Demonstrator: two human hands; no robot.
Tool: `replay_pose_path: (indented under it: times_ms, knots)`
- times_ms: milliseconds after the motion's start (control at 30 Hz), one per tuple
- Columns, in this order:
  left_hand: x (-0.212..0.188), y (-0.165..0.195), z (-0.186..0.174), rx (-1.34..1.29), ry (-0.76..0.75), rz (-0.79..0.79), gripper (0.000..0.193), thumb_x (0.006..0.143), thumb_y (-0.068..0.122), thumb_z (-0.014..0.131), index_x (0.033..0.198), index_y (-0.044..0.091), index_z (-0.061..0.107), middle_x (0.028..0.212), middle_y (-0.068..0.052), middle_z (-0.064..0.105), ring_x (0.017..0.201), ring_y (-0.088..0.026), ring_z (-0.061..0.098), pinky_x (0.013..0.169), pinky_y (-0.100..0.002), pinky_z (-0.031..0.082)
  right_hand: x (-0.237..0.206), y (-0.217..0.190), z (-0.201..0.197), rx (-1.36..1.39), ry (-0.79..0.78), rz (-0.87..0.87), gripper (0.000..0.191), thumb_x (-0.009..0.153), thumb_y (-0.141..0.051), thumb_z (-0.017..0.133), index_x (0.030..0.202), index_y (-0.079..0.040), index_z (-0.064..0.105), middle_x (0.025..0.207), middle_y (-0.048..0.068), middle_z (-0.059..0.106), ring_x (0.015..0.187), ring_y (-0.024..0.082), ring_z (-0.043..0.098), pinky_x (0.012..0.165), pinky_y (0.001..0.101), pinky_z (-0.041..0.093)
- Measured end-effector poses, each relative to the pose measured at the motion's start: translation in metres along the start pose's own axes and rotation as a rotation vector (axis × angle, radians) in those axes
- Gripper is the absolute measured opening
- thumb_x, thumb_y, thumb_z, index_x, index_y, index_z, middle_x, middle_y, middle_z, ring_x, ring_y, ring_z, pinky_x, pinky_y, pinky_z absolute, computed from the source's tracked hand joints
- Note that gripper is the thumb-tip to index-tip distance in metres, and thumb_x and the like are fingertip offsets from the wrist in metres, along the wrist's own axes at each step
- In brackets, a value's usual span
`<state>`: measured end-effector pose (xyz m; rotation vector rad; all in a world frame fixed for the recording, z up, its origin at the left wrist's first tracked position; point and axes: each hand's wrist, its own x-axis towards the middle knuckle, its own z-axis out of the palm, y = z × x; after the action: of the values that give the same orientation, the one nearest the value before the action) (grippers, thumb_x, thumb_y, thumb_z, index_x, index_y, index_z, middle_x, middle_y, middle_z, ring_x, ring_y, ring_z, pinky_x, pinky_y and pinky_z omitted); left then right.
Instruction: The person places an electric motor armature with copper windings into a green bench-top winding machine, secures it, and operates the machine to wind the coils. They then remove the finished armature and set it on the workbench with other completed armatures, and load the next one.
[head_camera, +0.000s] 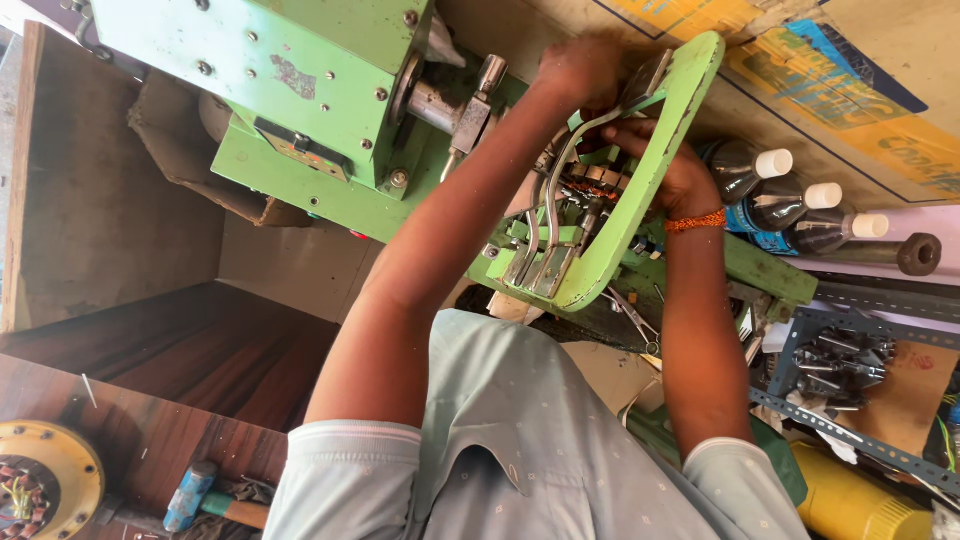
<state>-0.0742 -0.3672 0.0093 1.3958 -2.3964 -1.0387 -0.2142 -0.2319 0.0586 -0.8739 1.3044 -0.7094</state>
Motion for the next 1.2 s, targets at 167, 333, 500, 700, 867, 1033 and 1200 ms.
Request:
replay_pose_path:
  times_ms: [167, 333, 500, 700, 867, 1033, 1200]
  knots:
    - [-0.013, 0.003, -0.012, 0.049, 0.218, 0.067, 0.034, 0.066, 0.013, 0.077, 0.100, 0.011, 0.069, 0.107, -0.012, 0.072, 0.101, -0.032, 0.070, 0.079, -0.046, 0.055, 0.009, 0.008, -0.006, 0.087, 0.016, 0.029, 0.025, 0.096, -0.012, 0.071, 0.117, 0.001, 0.069, 0.108, 0.010, 0.074, 0.100, 0.020, 0.071, 0.088, 0.0384, 0.062]
    - [-0.105, 0.026, -0.047, 0.265, 0.698, 0.255, 0.014, 0.086, 0.024, 0.069, 0.090, 0.010, 0.069, 0.093, -0.007, 0.069, 0.096, -0.030, 0.064, 0.077, -0.046, 0.051, 0.008, 0.016, -0.010, 0.098, 0.138, 0.071, 0.020, 0.092, -0.012, 0.072, 0.108, 0.000, 0.069, 0.102, 0.009, 0.075, 0.093, 0.020, 0.072, 0.081, 0.0406, 0.063]
    - [-0.230, 0.007, -0.109, -0.069, 0.464, 0.586, 0.016, 0.102, 0.025, 0.070, 0.096, 0.011, 0.067, 0.088, -0.004, 0.061, 0.085, -0.025, 0.058, 0.079, -0.041, 0.051, -0.016, 0.009, 0.002, 0.148, 0.044, -0.031, 0.022, 0.097, -0.016, 0.073, 0.109, 0.002, 0.071, 0.101, 0.007, 0.073, 0.091, 0.018, 0.068, 0.082, 0.0343, 0.060]
    - [-0.311, -0.014, -0.121, -0.240, 0.356, 0.532, 0.012, 0.091, 0.018, 0.078, 0.095, 0.011, 0.069, 0.095, -0.002, 0.069, 0.084, -0.022, 0.064, 0.073, -0.037, 0.050, -0.039, 0.012, 0.014, -0.135, 0.190, -0.081, 0.019, 0.102, -0.015, 0.068, 0.110, 0.002, 0.072, 0.102, 0.007, 0.075, 0.094, 0.014, 0.069, 0.086, 0.0311, 0.056]
    - [-0.327, -0.046, -0.083, -0.455, 0.506, 0.356, 0.013, 0.087, 0.011, 0.079, 0.094, 0.007, 0.070, 0.089, -0.004, 0.071, 0.077, -0.022, 0.067, 0.068, -0.035, 0.050, -0.033, 0.027, 0.012, -0.238, 0.120, -0.163, 0.017, 0.103, -0.010, 0.067, 0.116, 0.002, 0.072, 0.108, 0.007, 0.076, 0.102, 0.013, 0.071, 0.098, 0.0287, 0.057]
    - [-0.341, -0.056, -0.053, -0.624, 0.595, 0.260, 0.011, 0.088, 0.006, 0.078, 0.091, 0.001, 0.070, 0.082, -0.006, 0.071, 0.066, -0.021, 0.063, 0.062, -0.034, 0.046, -0.043, 0.035, -0.005, -0.323, 0.145, -0.044, 0.020, 0.101, -0.011, 0.072, 0.117, -0.001, 0.074, 0.106, 0.005, 0.077, 0.097, 0.012, 0.070, 0.093, 0.0287, 0.056]
    - [-0.349, -0.051, -0.041, -0.659, 0.645, 0.197, 0.010, 0.089, 0.008, 0.078, 0.090, 0.000, 0.072, 0.076, -0.005, 0.068, 0.063, -0.019, 0.060, 0.060, -0.033, 0.044, -0.041, 0.031, -0.013, -0.106, 0.098, 0.038, 0.023, 0.096, -0.012, 0.073, 0.118, -0.004, 0.075, 0.110, 0.005, 0.076, 0.103, 0.013, 0.070, 0.102, 0.0309, 0.051]
